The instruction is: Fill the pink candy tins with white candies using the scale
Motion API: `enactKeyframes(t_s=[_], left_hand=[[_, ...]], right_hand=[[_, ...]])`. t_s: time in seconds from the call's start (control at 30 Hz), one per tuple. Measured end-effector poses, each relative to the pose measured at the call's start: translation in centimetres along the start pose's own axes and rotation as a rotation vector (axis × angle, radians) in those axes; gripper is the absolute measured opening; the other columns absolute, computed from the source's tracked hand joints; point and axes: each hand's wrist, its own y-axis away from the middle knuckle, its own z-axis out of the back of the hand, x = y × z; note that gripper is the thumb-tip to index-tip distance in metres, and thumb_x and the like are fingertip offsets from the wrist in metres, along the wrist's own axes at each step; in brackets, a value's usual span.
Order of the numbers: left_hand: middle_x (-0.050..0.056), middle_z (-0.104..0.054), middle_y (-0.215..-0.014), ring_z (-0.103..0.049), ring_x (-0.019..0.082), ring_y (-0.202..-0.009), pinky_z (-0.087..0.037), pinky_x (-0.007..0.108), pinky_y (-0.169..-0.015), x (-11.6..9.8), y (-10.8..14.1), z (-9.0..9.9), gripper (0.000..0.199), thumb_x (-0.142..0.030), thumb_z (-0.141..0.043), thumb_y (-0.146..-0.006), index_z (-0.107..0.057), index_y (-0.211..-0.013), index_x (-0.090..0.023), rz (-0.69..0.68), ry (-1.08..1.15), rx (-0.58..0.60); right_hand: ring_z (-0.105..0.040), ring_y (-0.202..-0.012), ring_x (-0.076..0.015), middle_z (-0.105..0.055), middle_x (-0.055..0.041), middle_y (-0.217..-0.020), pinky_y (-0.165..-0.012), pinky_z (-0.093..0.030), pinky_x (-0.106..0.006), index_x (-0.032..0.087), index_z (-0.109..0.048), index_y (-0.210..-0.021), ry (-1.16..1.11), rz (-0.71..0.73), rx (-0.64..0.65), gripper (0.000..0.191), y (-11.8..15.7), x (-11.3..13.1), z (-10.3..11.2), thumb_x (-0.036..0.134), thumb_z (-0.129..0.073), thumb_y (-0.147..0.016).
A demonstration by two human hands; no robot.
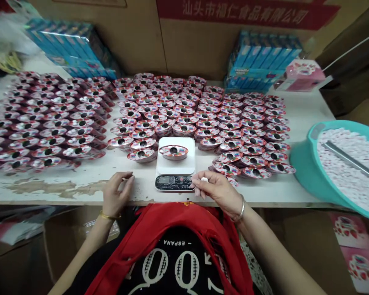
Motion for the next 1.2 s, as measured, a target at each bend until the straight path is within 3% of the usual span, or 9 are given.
enactKeyframes(t_s=[0.13,0.43,0.57,0.8,0.97,1.2], left_hand=[[0.007,-0.064,-0.092,-0.059,0.020,-0.089,-0.045,0.035,-0.081,1.3,2.4,-1.8,0.017,-0.028,-0.055,-0.088,-0.060,-0.100,-0.018,0.044,-0.108,0.014],[0.007,-0.064,-0.090,-0.058,0.020,-0.088,-0.043,0.033,-0.079,1.6,2.3,-2.0,0.015,-0.027,-0.055,-0.088,-0.060,-0.099,-0.017,0.028,-0.115,-0.020],[0.006,-0.064,-0.090,-0.058,0.019,-0.087,-0.043,0.033,-0.079,1.8,2.4,-2.1,0.015,-0.027,-0.054,-0.088,-0.060,-0.099,-0.018,0.033,-0.113,-0.012],[0.006,-0.064,-0.090,-0.058,0.020,-0.087,-0.043,0.033,-0.080,2.0,2.4,-2.1,0.015,-0.027,-0.055,-0.088,-0.060,-0.100,-0.019,0.035,-0.114,-0.011],[0.006,-0.064,-0.090,-0.058,0.020,-0.088,-0.043,0.033,-0.080,2.0,2.3,-2.1,0.015,-0.027,-0.055,-0.088,-0.060,-0.100,-0.019,0.046,-0.118,-0.006],[0.006,-0.063,-0.090,-0.058,0.020,-0.088,-0.042,0.033,-0.079,1.9,2.3,-2.1,0.016,-0.028,-0.055,-0.087,-0.060,-0.100,-0.019,0.051,-0.127,0.005]], right_hand=[[-0.049,-0.057,-0.0080,-0.062,-0.0019,-0.067,-0.054,-0.038,-0.022,0.014,-0.066,-0.093,0.137,0.099,-0.042,0.035,-1.0,2.2,0.1,0.040,-0.075,-0.071],[-0.042,-0.049,-0.0069,-0.057,0.0001,-0.062,-0.044,-0.032,-0.021,0.013,-0.064,-0.090,0.408,0.259,-0.042,0.025,-3.7,6.7,-1.7,0.035,-0.067,-0.078],[-0.048,-0.052,-0.0086,-0.057,0.0009,-0.060,-0.051,-0.037,-0.022,0.014,-0.063,-0.084,0.604,0.354,-0.016,0.007,-5.9,6.8,-2.9,0.019,-0.058,-0.083],[-0.057,-0.074,-0.0139,-0.063,-0.0031,-0.079,-0.072,-0.043,-0.028,0.015,-0.065,-0.084,1.053,0.543,-0.080,0.016,-8.1,6.8,-3.7,0.002,-0.055,-0.081],[-0.059,-0.089,-0.0171,-0.065,-0.0080,-0.093,-0.082,-0.044,-0.029,0.013,-0.067,-0.092,1.117,0.655,-0.059,0.020,-8.0,6.9,-3.7,0.002,-0.053,-0.083],[-0.058,-0.083,-0.0157,-0.064,-0.0065,-0.089,-0.077,-0.043,-0.028,0.013,-0.067,-0.091,1.108,0.706,-0.069,0.015,-7.6,7.0,-3.8,0.005,-0.056,-0.084]])
